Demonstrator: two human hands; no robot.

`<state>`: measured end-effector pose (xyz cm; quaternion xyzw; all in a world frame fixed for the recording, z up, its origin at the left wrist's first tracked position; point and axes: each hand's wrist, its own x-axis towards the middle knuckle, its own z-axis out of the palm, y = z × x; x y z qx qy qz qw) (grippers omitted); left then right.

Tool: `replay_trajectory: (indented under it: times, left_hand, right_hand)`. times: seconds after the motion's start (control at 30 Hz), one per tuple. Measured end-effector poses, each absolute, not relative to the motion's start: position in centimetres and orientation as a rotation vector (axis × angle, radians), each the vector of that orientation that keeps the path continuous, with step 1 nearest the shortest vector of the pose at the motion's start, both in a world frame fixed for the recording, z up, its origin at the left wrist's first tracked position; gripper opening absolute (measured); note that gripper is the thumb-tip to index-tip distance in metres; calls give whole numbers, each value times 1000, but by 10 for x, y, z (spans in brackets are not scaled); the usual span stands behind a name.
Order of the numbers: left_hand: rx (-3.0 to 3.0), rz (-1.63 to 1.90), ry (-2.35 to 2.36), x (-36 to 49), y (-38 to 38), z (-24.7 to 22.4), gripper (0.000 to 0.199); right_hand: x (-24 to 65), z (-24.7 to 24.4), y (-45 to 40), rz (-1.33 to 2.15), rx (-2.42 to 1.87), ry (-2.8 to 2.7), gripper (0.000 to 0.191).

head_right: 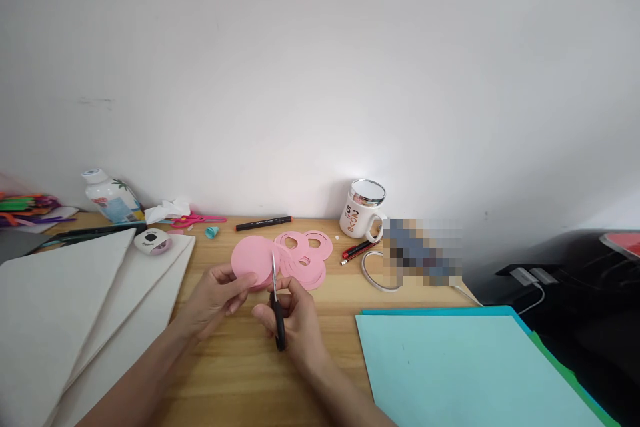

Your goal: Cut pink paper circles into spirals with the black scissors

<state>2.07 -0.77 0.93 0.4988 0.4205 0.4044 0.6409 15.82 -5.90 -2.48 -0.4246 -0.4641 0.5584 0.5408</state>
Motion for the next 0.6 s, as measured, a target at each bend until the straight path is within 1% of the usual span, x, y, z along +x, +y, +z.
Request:
replay_trajectory:
  times: [0.6]
  left_hand:
    - [1083, 954, 955, 21, -9, 13, 29]
  right_hand:
    - [161, -26, -60, 1348, -1033, -1111, 37]
